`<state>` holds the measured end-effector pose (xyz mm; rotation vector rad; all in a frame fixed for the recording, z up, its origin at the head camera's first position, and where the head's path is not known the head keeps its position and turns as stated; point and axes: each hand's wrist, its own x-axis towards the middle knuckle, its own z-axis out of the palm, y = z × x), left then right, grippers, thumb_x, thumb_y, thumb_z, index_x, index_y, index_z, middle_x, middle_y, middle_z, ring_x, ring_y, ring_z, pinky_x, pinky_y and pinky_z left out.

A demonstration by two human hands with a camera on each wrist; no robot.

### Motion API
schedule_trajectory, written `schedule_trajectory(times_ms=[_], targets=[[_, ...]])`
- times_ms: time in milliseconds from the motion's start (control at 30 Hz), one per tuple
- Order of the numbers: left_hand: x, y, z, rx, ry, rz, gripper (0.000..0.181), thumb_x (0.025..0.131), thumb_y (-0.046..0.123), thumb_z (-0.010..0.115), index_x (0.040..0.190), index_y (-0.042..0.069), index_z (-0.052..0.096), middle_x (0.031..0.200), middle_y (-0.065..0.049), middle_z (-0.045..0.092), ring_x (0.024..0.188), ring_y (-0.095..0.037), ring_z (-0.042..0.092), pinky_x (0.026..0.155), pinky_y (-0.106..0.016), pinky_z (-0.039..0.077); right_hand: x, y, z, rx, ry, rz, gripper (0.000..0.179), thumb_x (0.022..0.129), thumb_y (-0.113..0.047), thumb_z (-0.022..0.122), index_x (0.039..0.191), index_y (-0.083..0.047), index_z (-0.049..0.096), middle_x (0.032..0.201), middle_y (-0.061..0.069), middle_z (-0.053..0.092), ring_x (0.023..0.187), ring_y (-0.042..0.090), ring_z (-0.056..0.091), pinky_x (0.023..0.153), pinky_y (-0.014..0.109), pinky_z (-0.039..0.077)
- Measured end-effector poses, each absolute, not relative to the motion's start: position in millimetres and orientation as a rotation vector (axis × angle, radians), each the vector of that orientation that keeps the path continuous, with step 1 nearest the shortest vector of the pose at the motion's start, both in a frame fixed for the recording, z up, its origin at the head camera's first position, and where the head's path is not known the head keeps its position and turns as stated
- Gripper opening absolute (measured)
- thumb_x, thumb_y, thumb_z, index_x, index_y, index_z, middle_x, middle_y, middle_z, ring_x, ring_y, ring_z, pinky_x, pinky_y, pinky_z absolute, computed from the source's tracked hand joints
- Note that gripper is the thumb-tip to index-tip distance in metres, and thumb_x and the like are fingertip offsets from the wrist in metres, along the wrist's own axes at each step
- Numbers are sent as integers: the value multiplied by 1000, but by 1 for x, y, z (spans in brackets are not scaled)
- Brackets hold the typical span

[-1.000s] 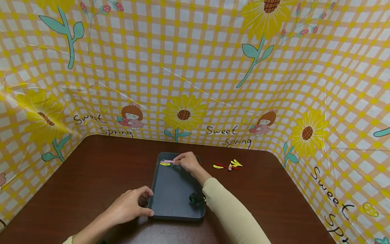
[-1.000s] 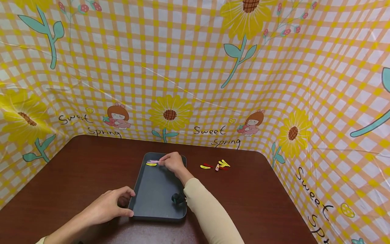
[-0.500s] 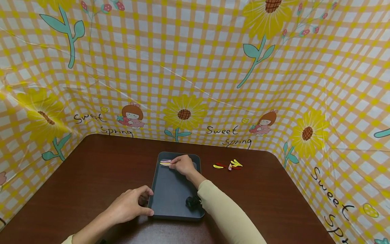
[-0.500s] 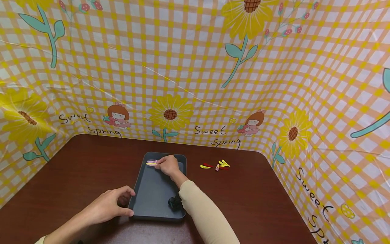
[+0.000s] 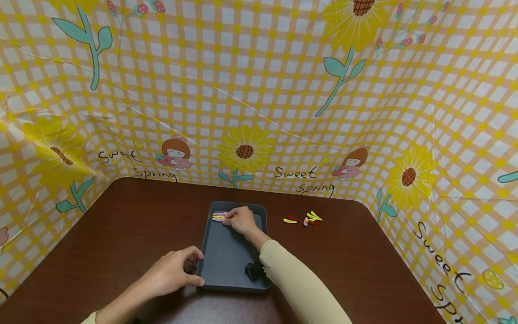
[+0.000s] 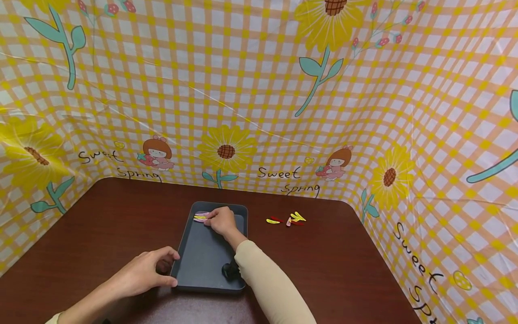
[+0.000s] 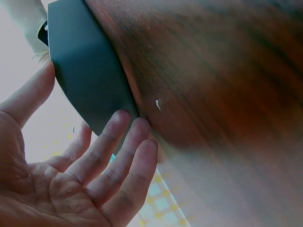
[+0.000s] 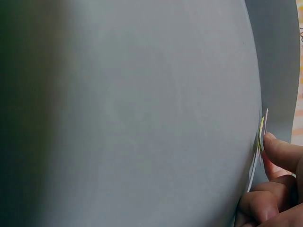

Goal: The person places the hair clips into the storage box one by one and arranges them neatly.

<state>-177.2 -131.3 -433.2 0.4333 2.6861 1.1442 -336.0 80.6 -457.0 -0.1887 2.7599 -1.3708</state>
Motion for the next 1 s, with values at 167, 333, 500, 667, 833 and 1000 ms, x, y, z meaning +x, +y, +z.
schedule_trajectory(times_ms=[167,333,500,667,833,1000], targets=[[-176,-132,-434,439,2701,1139,53,74,35,89,116,17,64,104,1,70,91,-16,65,77,-45,52,-335,79,-458,-214,2796,-1341,9,85,-13,81,91,-6,80,103,10,73,84,18,58,65,27,44],[-175,-132,-434,441,2704,1145,53,73,35,89,116,17,64,103,2,70,91,-16,65,77,-45,52,-336,78,-459,-189,2814,-1323,8,84,-14,82,89,-9,80,103,9,73,82,18,57,65,27,44],[-176,-131,-434,446,2705,1143,53,73,35,89,117,17,64,103,3,70,92,-16,65,77,-46,52,-336,77,-459,-201,2849,-1291,8,83,-14,84,88,-9,80,101,8,74,80,17,56,65,27,43],[-176,-132,-434,454,2696,1150,53,74,35,89,117,17,64,103,2,70,92,-16,66,77,-45,52,-337,76,-460,-208,2865,-1284,8,82,-14,84,87,-10,80,100,7,74,79,16,56,66,27,43],[-176,-132,-434,458,2699,1152,53,74,35,89,116,17,64,101,3,70,91,-15,66,76,-44,52,-336,76,-460,-213,2860,-1290,9,81,-13,84,87,-9,79,98,7,74,78,16,55,66,28,42],[-175,-131,-434,450,2703,1144,53,73,35,89,116,17,64,101,3,70,91,-15,65,76,-44,52,-336,77,-461,-213,2857,-1291,10,81,-13,84,89,-9,79,99,7,74,77,16,55,65,28,43]])
